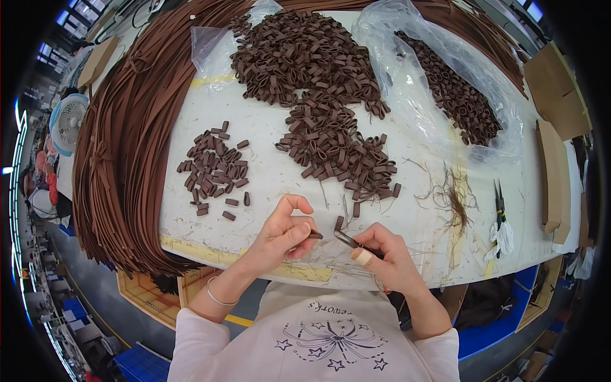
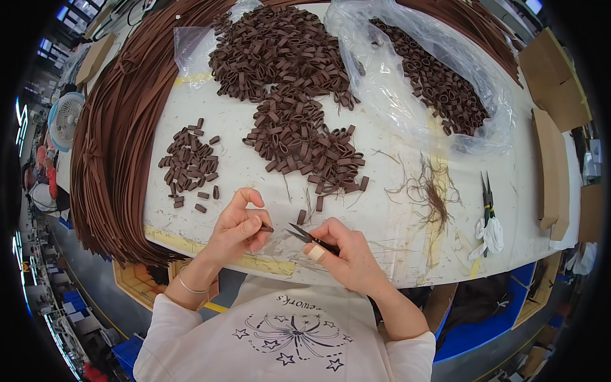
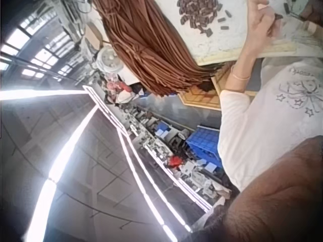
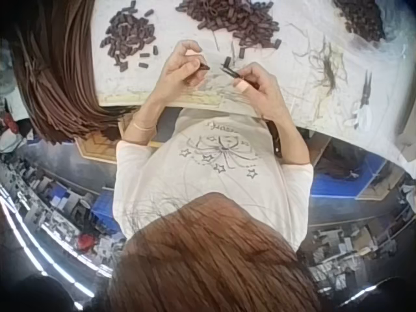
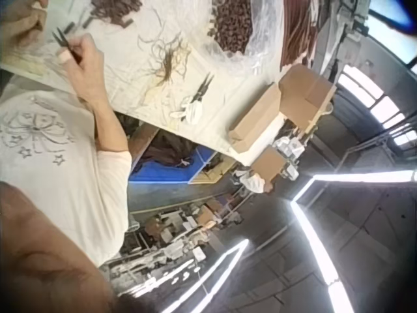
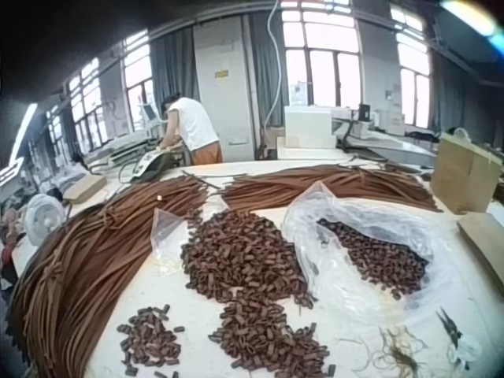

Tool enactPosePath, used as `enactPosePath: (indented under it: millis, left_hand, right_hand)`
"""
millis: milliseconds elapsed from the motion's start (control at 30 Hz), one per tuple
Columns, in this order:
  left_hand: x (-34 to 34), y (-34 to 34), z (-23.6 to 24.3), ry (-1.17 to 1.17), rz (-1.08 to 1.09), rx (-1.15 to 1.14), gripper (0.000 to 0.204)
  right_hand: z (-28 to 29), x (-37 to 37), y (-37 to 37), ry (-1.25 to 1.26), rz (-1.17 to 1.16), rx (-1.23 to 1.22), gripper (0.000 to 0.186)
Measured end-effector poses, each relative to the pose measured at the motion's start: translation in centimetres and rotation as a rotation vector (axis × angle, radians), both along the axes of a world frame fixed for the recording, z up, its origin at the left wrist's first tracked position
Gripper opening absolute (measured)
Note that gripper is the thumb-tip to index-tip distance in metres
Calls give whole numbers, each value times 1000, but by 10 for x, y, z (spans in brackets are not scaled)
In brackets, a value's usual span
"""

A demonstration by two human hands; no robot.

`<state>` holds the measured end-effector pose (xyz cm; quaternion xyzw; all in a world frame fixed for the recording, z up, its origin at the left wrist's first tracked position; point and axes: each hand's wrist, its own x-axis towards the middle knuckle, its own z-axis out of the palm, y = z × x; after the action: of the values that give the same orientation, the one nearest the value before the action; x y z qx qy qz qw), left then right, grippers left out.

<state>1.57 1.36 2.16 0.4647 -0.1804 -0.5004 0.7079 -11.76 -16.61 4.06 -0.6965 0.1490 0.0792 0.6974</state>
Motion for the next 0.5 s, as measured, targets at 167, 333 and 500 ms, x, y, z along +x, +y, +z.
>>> enactPosePath:
  millis: [167, 333, 500]
  left_hand:
    - [1, 0, -2, 77, 12, -38, 25]
    - [7, 8, 9, -696, 250, 316, 15]
    - [46, 30, 16, -1721, 225, 764, 7]
  right_hand:
    - [-1, 2, 3, -52, 19, 16, 19]
    - [1, 0, -5, -28, -2, -140, 24]
    - [-6, -7, -17, -130, 43, -788, 37]
